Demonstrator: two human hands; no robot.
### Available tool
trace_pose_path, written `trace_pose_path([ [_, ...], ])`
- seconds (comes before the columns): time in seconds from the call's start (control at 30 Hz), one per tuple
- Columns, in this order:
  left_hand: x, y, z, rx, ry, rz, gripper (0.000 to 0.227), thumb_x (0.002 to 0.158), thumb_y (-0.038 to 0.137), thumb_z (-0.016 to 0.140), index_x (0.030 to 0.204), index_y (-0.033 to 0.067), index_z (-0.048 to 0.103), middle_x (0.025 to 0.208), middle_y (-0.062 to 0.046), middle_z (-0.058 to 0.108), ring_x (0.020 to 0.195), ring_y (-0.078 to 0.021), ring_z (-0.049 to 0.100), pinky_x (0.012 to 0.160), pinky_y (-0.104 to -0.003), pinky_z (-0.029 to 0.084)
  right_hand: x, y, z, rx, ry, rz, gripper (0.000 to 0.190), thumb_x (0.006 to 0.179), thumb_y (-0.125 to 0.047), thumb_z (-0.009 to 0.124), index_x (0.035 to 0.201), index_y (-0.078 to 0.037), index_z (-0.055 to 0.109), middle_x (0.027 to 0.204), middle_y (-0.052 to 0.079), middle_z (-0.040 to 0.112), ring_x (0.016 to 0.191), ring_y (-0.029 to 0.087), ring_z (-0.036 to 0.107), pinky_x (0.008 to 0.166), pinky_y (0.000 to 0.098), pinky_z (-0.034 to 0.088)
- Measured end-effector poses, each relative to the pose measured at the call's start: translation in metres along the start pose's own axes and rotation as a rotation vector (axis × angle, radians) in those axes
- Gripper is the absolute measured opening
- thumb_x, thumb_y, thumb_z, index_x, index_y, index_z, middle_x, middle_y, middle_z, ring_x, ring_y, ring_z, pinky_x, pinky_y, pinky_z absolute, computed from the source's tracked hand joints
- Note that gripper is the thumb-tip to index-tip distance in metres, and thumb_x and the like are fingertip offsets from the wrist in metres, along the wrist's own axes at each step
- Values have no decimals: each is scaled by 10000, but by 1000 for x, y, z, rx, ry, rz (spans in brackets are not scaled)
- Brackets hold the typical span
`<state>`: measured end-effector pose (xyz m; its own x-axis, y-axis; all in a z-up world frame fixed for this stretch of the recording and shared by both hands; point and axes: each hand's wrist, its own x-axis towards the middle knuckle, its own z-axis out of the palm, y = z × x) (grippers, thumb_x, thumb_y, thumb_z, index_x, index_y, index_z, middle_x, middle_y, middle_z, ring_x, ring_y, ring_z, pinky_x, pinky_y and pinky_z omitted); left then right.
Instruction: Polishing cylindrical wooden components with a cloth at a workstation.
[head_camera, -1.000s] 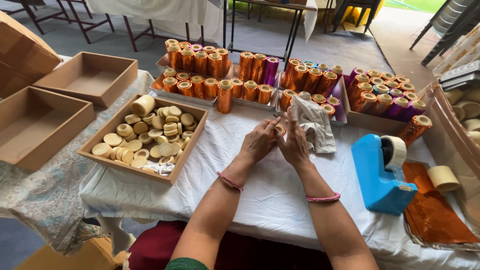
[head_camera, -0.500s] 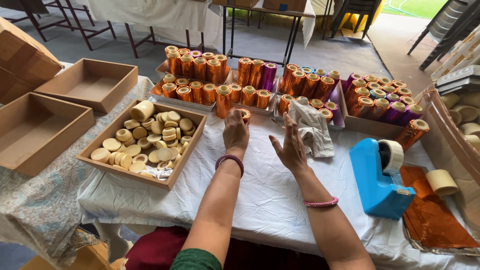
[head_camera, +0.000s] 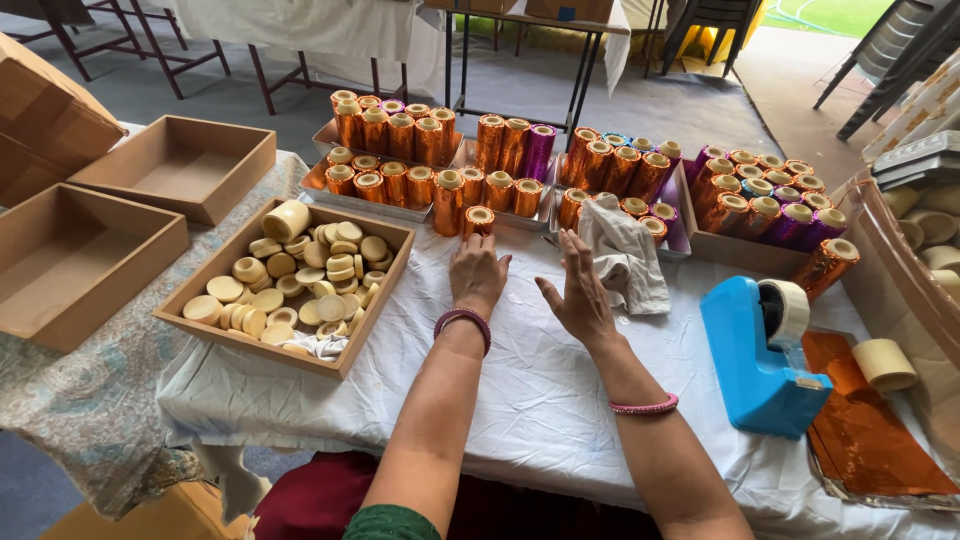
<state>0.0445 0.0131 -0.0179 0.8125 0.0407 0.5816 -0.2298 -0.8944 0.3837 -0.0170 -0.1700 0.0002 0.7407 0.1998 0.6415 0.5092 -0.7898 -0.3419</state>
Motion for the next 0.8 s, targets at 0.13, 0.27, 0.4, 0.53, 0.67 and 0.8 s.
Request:
trace_pose_path([
  [0.13,1,-4,8,-7,-43,-12,499,835,369,822,1199,50,698,1120,-97,681,1069,-271,666,914,-423,529,0,-4,-2,-19,-22,14,864,923,-346,749,1583,-92,254,1598,159,327,1180,329,652,966,446,566],
  [0.27,2,-8,15,-14,-52,-22,565,844,393,802,1247,20,669,1152,-114,671,1089,-289,657,933,-429,510,-1,-3,-1,-28,-37,19,877,902,-334,768,1579,-106,260,1606,160,317,1152,333,657,952,460,562],
  [0.4,2,-9,18,-19,-56,-31,652,847,415,796,1317,-3,621,1198,-135,651,1112,-310,640,956,-433,492,-1,-3,-2,-7,-37,19,877,896,-311,772,1580,-118,258,1609,161,318,1153,333,659,955,462,560],
  [0.53,1,-8,16,-2,-67,-7,693,845,430,793,1353,-2,601,1210,-135,644,1134,-305,629,971,-430,487,-3,-4,-2,-18,-68,53,874,895,-311,769,1582,-137,257,1616,160,315,1182,340,654,962,464,558],
  [0.67,3,-7,12,-1,-55,-5,692,836,443,788,1356,22,609,1207,-118,646,1148,-301,617,984,-430,482,-3,-3,-4,-46,-60,2,890,881,-307,780,1582,-151,255,1620,164,308,1306,410,566,975,465,557],
  [0.8,3,-11,18,17,-32,16,679,828,454,801,1324,25,627,1191,-116,648,1136,-307,613,990,-437,477,-4,-3,-1,-27,-92,18,884,876,-299,791,1567,-147,261,1614,177,308,1337,416,527,982,468,543],
])
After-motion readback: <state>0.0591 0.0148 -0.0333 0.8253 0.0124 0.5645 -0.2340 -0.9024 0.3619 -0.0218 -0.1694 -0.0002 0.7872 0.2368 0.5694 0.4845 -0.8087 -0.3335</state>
